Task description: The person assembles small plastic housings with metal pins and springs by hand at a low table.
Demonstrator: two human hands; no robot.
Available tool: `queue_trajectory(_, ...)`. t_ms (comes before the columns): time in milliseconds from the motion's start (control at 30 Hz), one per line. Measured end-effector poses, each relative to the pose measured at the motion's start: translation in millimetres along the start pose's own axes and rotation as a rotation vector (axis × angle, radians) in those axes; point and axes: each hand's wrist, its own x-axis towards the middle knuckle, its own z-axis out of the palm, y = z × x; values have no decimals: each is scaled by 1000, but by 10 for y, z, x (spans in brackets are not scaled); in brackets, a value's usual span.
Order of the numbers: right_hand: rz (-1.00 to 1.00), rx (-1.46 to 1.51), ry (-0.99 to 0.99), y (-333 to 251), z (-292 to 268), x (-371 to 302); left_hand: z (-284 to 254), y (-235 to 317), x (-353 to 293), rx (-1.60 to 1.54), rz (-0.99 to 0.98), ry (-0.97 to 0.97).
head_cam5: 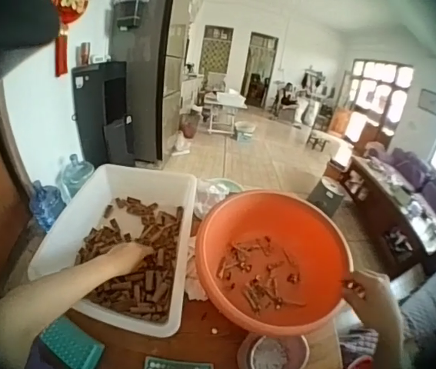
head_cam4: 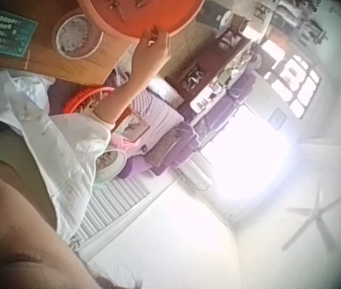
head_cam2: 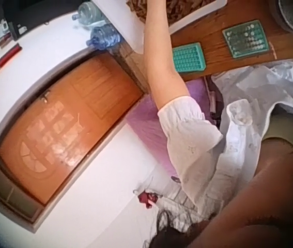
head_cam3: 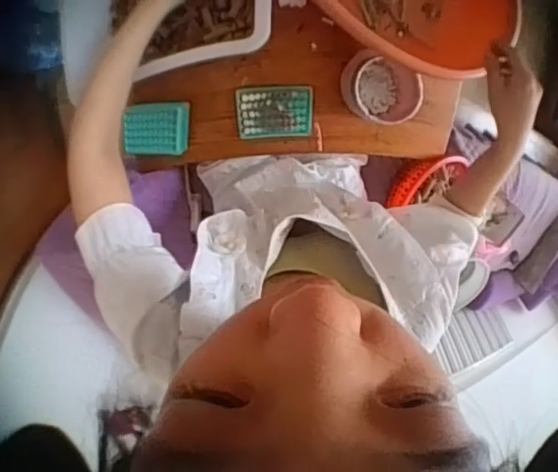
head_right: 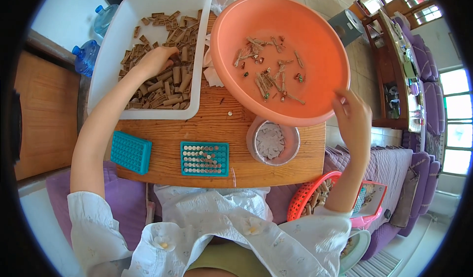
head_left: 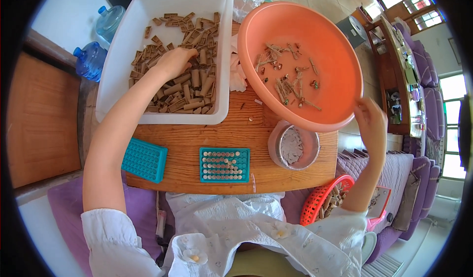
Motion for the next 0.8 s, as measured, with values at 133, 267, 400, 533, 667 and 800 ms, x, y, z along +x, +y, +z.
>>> queue_trajectory(133, -254, 47, -245, -118, 554, 830, -8, -10, 20, 71, 0, -7)
queue_trajectory(267, -508, -216, -347, 55, 1274, 1315, 2, 93, 180, 157, -14, -38)
queue_trajectory(400, -673, -522, -368, 45, 1770, 1453, 17, 87, 115, 220, 32, -36)
queue_trajectory(533, -585, -508, -359, 92, 1902, 1430, 49, 39, 58, 213, 57, 22)
queue_trajectory(667, -540, -546, -443, 148, 1817, 1424, 80, -65, 82, 235, 49, 29)
queue_trajectory(800, -370, -72, -181, 84, 1472, 1464, 39, -9, 14, 239, 13, 19)
